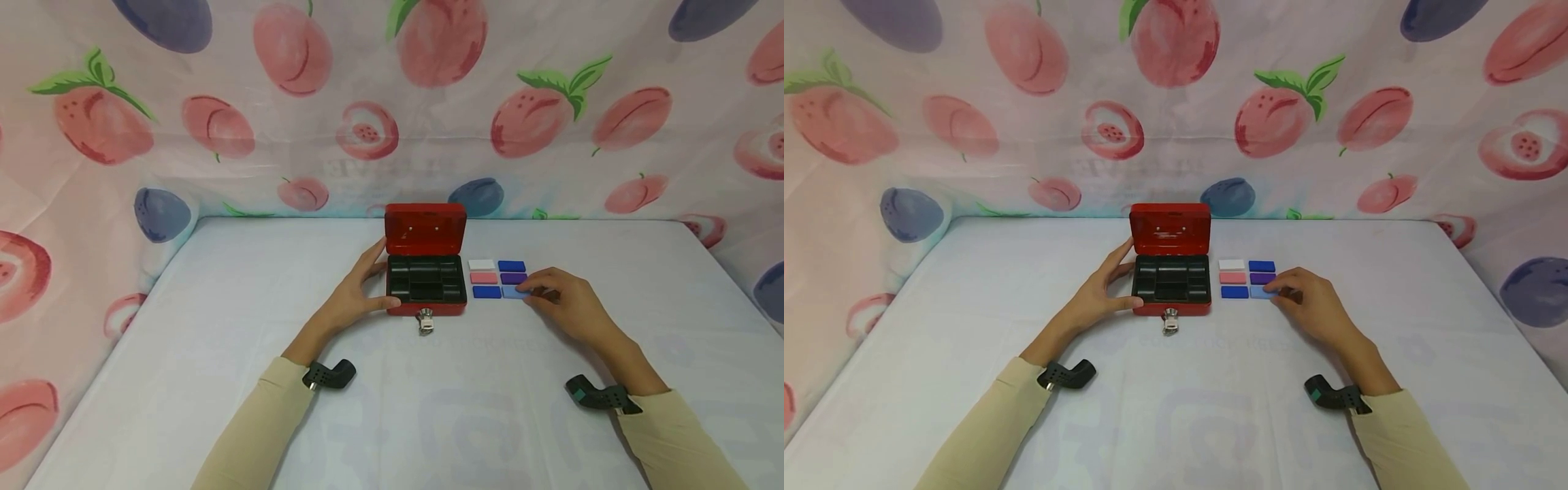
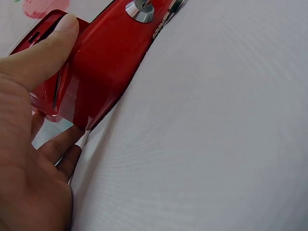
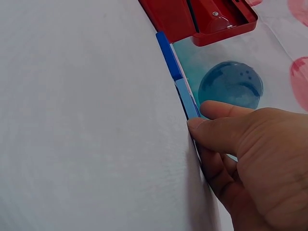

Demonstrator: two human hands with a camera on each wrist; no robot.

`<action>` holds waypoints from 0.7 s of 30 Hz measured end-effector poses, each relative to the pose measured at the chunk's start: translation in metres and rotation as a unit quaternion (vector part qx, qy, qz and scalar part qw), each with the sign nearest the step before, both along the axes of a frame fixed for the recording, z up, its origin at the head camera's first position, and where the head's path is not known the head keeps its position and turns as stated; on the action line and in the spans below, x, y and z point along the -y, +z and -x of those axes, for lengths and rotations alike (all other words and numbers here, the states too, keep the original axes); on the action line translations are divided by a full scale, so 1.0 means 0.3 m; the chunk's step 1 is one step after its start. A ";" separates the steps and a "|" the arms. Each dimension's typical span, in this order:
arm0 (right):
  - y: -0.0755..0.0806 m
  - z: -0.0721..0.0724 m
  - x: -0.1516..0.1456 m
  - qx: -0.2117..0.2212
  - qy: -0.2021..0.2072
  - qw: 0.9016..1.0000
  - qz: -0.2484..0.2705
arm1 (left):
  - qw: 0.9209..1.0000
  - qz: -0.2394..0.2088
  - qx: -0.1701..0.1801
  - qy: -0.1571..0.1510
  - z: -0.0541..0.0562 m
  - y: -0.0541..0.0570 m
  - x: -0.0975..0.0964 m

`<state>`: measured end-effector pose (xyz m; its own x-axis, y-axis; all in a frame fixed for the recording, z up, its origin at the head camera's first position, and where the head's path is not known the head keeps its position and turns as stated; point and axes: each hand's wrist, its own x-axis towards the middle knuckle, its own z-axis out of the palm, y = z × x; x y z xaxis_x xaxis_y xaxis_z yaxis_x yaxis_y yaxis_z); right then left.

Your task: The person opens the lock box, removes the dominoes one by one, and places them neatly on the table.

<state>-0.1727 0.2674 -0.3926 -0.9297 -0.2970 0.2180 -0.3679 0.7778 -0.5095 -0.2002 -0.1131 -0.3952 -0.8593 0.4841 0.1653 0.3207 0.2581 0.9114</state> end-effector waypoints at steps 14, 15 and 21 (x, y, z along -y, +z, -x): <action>0.028 -0.011 -0.023 0.029 0.003 0.999 0.020 | 1.000 0.004 -0.013 -0.002 0.012 -0.014 -0.001; 0.032 -0.011 -0.024 0.030 0.005 0.999 0.024 | 1.000 0.004 -0.012 -0.003 0.003 0.006 -0.003; 0.064 -0.010 -0.025 0.008 -0.007 0.999 0.037 | 1.000 0.008 0.023 0.015 -0.003 0.035 0.009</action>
<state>-0.1697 0.2750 -0.3734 -0.9371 -0.2676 0.2240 -0.3487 0.7429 -0.5714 -0.1992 -0.1158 -0.3847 -0.8797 0.4607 0.1179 0.2707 0.2815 0.9206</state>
